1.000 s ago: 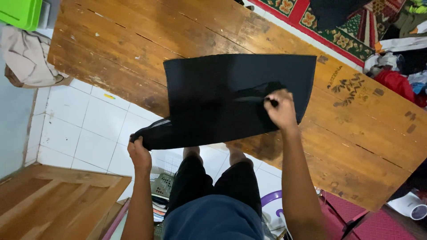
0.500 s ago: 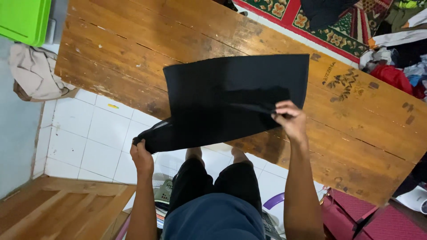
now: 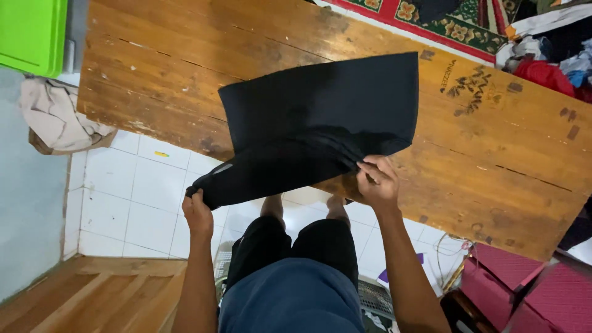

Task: The person folds a black garment on a wooden table. They smooth and align the fabric, fold it into a compact rectangle, and place it on the table.

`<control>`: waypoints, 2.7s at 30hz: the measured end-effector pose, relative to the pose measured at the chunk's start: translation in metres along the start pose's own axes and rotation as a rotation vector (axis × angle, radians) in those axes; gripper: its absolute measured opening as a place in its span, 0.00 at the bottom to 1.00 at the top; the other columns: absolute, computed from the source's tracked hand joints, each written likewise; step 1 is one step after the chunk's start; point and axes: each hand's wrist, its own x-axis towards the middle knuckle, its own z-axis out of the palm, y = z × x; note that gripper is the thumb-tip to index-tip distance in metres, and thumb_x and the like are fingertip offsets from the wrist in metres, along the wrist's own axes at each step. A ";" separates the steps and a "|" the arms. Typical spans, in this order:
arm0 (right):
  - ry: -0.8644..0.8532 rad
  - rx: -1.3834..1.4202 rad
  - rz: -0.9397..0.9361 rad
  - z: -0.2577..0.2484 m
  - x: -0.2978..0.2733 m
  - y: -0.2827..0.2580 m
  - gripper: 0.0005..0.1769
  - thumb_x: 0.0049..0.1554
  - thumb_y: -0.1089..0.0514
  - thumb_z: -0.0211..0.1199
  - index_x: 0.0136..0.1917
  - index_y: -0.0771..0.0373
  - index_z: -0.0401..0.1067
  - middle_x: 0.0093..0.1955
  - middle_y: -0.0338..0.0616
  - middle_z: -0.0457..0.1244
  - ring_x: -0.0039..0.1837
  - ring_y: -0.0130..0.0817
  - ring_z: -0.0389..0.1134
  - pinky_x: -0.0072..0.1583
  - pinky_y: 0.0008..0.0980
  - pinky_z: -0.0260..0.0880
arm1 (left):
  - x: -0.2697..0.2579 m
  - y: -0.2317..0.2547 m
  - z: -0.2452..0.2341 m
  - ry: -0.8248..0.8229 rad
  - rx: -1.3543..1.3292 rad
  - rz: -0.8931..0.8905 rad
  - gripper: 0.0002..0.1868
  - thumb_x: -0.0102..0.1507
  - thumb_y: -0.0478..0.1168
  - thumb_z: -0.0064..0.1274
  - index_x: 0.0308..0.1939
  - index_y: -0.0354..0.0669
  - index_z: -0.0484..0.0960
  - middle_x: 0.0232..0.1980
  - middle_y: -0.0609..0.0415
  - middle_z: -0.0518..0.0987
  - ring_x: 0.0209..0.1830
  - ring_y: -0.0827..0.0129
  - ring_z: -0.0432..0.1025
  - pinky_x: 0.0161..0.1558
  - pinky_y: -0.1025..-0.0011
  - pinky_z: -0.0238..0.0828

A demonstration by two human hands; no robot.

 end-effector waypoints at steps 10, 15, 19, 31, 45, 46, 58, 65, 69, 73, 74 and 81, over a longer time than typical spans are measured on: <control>-0.048 -0.088 -0.147 0.027 -0.019 0.031 0.07 0.45 0.66 0.69 0.36 0.54 0.79 0.40 0.38 0.69 0.46 0.41 0.72 0.54 0.35 0.68 | 0.010 -0.014 -0.013 -0.066 0.087 -0.052 0.19 0.69 0.48 0.41 0.50 0.38 0.80 0.48 0.41 0.79 0.52 0.53 0.73 0.55 0.51 0.68; -0.020 -0.121 -0.142 0.021 -0.031 0.022 0.06 0.54 0.62 0.64 0.36 0.53 0.78 0.40 0.36 0.68 0.47 0.39 0.69 0.53 0.33 0.64 | 0.027 -0.042 -0.017 -0.076 0.113 -0.031 0.20 0.69 0.47 0.41 0.52 0.36 0.80 0.49 0.37 0.80 0.53 0.49 0.74 0.56 0.47 0.68; -0.080 -0.120 -0.051 0.023 -0.038 0.013 0.06 0.49 0.64 0.67 0.40 0.56 0.80 0.44 0.40 0.70 0.48 0.44 0.72 0.53 0.37 0.71 | 0.020 -0.032 -0.013 -0.057 0.092 -0.045 0.19 0.68 0.48 0.44 0.51 0.38 0.82 0.47 0.39 0.80 0.50 0.51 0.74 0.55 0.49 0.69; 0.192 0.442 1.193 0.081 -0.046 0.093 0.05 0.55 0.57 0.69 0.43 0.52 0.73 0.36 0.37 0.60 0.35 0.30 0.62 0.33 0.26 0.62 | 0.026 -0.036 -0.002 -0.071 0.105 -0.049 0.18 0.69 0.50 0.47 0.50 0.41 0.84 0.46 0.40 0.82 0.50 0.54 0.75 0.56 0.51 0.69; 0.358 0.516 1.259 0.067 -0.008 0.062 0.20 0.43 0.55 0.82 0.50 0.55 0.84 0.51 0.56 0.69 0.53 0.37 0.67 0.55 0.40 0.69 | 0.044 -0.032 -0.006 -0.052 0.055 -0.041 0.22 0.69 0.52 0.48 0.56 0.41 0.83 0.48 0.36 0.81 0.51 0.49 0.75 0.54 0.50 0.71; 0.388 0.479 1.081 0.060 -0.001 0.052 0.18 0.44 0.58 0.81 0.49 0.59 0.83 0.52 0.54 0.69 0.56 0.38 0.68 0.58 0.39 0.70 | 0.045 -0.031 -0.007 -0.048 0.051 -0.039 0.22 0.69 0.53 0.48 0.57 0.41 0.82 0.49 0.36 0.81 0.52 0.49 0.74 0.56 0.49 0.71; 0.460 0.600 0.408 -0.069 0.037 0.001 0.12 0.45 0.73 0.73 0.44 0.67 0.80 0.49 0.48 0.69 0.52 0.31 0.68 0.57 0.29 0.71 | 0.032 0.055 -0.007 0.112 -0.051 0.326 0.22 0.76 0.50 0.43 0.61 0.33 0.78 0.58 0.30 0.76 0.62 0.45 0.69 0.66 0.49 0.60; 0.302 0.647 0.208 -0.151 0.069 -0.016 0.09 0.45 0.76 0.73 0.41 0.72 0.80 0.46 0.58 0.70 0.50 0.38 0.71 0.53 0.32 0.73 | 0.030 0.143 -0.005 0.258 -0.213 0.575 0.16 0.79 0.51 0.42 0.57 0.46 0.79 0.52 0.48 0.78 0.54 0.62 0.72 0.62 0.58 0.63; 0.344 0.686 0.098 -0.168 0.094 -0.023 0.14 0.43 0.76 0.76 0.43 0.71 0.80 0.45 0.57 0.69 0.50 0.38 0.70 0.54 0.35 0.74 | 0.018 0.194 -0.001 0.271 -0.392 0.708 0.12 0.79 0.44 0.43 0.53 0.42 0.78 0.49 0.48 0.76 0.51 0.68 0.68 0.63 0.64 0.64; 0.417 0.714 0.119 -0.188 0.127 -0.045 0.12 0.45 0.74 0.77 0.42 0.69 0.79 0.42 0.53 0.69 0.41 0.28 0.70 0.47 0.23 0.73 | 0.026 0.229 -0.002 0.292 -0.400 0.905 0.10 0.80 0.39 0.44 0.52 0.33 0.74 0.48 0.42 0.72 0.51 0.62 0.65 0.62 0.60 0.62; 0.445 0.717 0.130 -0.193 0.137 -0.055 0.13 0.46 0.72 0.78 0.43 0.67 0.78 0.43 0.49 0.70 0.40 0.23 0.69 0.47 0.19 0.73 | 0.035 0.235 -0.001 0.321 -0.399 0.985 0.08 0.80 0.35 0.46 0.52 0.30 0.73 0.48 0.38 0.72 0.51 0.61 0.64 0.62 0.58 0.61; 0.429 0.599 0.134 -0.249 0.199 -0.051 0.25 0.47 0.67 0.78 0.58 0.65 0.77 0.44 0.42 0.69 0.44 0.21 0.73 0.48 0.19 0.78 | 0.009 0.330 -0.002 0.369 -0.433 1.102 0.09 0.79 0.35 0.49 0.44 0.36 0.74 0.36 0.46 0.70 0.39 0.64 0.63 0.49 0.63 0.64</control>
